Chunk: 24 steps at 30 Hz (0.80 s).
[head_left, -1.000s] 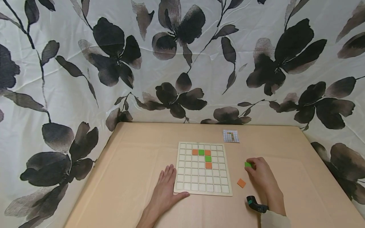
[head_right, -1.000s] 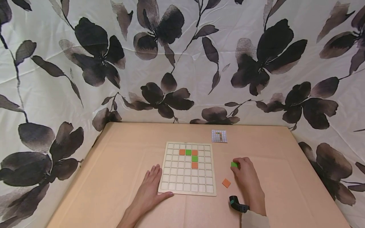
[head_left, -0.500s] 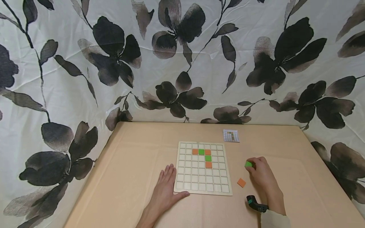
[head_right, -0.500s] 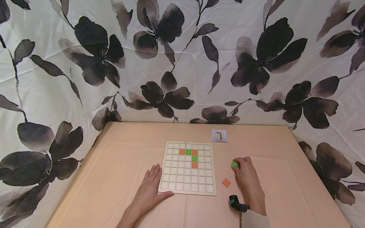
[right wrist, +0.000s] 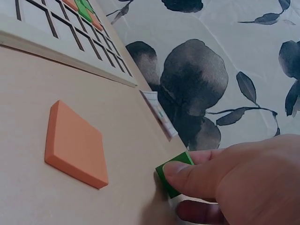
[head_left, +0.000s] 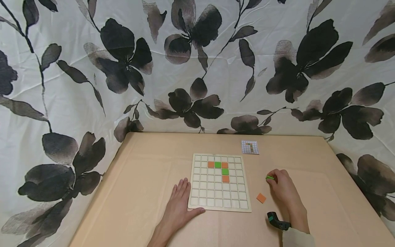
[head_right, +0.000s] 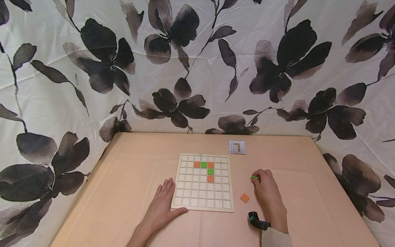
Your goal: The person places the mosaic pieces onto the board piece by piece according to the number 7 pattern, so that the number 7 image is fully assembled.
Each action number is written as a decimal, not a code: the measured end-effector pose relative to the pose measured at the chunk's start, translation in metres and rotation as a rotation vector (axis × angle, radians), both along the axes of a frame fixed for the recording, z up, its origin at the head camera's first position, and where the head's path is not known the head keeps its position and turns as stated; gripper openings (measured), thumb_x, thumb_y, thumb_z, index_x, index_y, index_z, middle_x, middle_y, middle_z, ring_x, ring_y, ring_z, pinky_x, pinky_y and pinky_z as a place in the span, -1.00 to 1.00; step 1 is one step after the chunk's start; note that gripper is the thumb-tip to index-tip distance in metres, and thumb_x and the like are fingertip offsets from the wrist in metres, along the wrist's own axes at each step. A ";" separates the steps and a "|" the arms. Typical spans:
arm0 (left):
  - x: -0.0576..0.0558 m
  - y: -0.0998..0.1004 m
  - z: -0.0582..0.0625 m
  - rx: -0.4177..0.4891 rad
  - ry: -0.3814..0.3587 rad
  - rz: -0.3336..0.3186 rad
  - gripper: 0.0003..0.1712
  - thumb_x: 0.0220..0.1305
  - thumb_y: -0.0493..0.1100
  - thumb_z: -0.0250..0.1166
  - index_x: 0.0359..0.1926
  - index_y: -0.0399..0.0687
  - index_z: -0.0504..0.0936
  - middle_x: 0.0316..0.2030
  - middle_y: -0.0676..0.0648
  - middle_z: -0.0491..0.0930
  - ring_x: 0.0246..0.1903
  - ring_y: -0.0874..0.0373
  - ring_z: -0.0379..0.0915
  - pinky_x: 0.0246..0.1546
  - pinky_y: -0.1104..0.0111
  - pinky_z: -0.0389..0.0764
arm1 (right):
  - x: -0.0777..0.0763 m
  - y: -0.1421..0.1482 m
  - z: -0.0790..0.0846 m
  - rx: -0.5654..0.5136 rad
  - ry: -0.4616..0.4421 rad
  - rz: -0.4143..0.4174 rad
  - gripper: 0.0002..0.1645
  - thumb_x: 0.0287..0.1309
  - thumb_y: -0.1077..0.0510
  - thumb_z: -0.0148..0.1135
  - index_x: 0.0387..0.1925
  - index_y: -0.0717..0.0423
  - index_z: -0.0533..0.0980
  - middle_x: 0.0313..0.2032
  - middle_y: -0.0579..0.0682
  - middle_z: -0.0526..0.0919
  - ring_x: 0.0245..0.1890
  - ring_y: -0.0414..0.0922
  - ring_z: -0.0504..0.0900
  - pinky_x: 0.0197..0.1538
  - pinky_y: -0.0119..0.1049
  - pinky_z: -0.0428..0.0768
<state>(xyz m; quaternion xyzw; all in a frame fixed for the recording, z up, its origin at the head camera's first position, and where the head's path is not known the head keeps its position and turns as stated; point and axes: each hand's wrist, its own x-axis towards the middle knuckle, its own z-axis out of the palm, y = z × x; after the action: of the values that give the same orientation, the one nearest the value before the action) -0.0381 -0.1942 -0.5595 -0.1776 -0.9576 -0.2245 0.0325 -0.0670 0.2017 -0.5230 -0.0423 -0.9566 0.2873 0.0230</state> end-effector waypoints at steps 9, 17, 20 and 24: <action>-0.001 0.002 0.001 0.004 -0.012 0.007 0.29 0.03 0.56 0.28 0.47 -0.33 0.23 0.52 -0.29 0.14 0.56 -0.17 -0.03 0.61 0.01 -0.03 | -0.005 0.000 -0.002 -0.028 -0.061 -0.042 -0.68 0.34 0.08 0.26 -0.04 0.24 0.49 -0.28 0.09 0.60 -0.25 -0.02 0.51 -0.21 -0.21 0.56; -0.002 0.004 0.001 0.015 -0.015 0.014 0.30 0.03 0.55 0.28 0.48 -0.34 0.21 0.52 -0.30 0.13 0.56 -0.17 -0.04 0.61 0.02 -0.04 | -0.011 -0.005 -0.001 -0.048 -0.070 -0.049 -0.66 0.34 0.06 0.25 0.01 0.21 0.51 -0.29 0.05 0.58 -0.25 -0.03 0.50 -0.20 -0.24 0.54; -0.002 0.005 0.002 0.017 -0.017 0.014 0.30 0.03 0.55 0.28 0.48 -0.34 0.21 0.52 -0.29 0.13 0.56 -0.17 -0.04 0.61 0.02 -0.04 | -0.012 -0.007 0.000 -0.048 -0.065 -0.039 -0.67 0.34 0.08 0.25 0.01 0.21 0.51 -0.32 0.03 0.55 -0.27 -0.05 0.48 -0.23 -0.28 0.50; -0.002 0.005 0.002 0.020 -0.017 0.014 0.30 0.03 0.55 0.29 0.48 -0.34 0.21 0.52 -0.29 0.13 0.56 -0.17 -0.04 0.61 0.01 -0.04 | -0.013 -0.010 0.002 -0.048 -0.055 -0.015 -0.69 0.35 0.11 0.24 0.01 0.22 0.52 -0.33 0.02 0.54 -0.29 -0.05 0.47 -0.25 -0.29 0.49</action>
<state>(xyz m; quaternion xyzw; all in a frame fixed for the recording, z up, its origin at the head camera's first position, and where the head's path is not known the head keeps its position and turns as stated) -0.0399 -0.1892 -0.5576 -0.1687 -0.9567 -0.2355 0.0279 -0.0799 0.1916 -0.5208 -0.0580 -0.9494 0.3085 -0.0023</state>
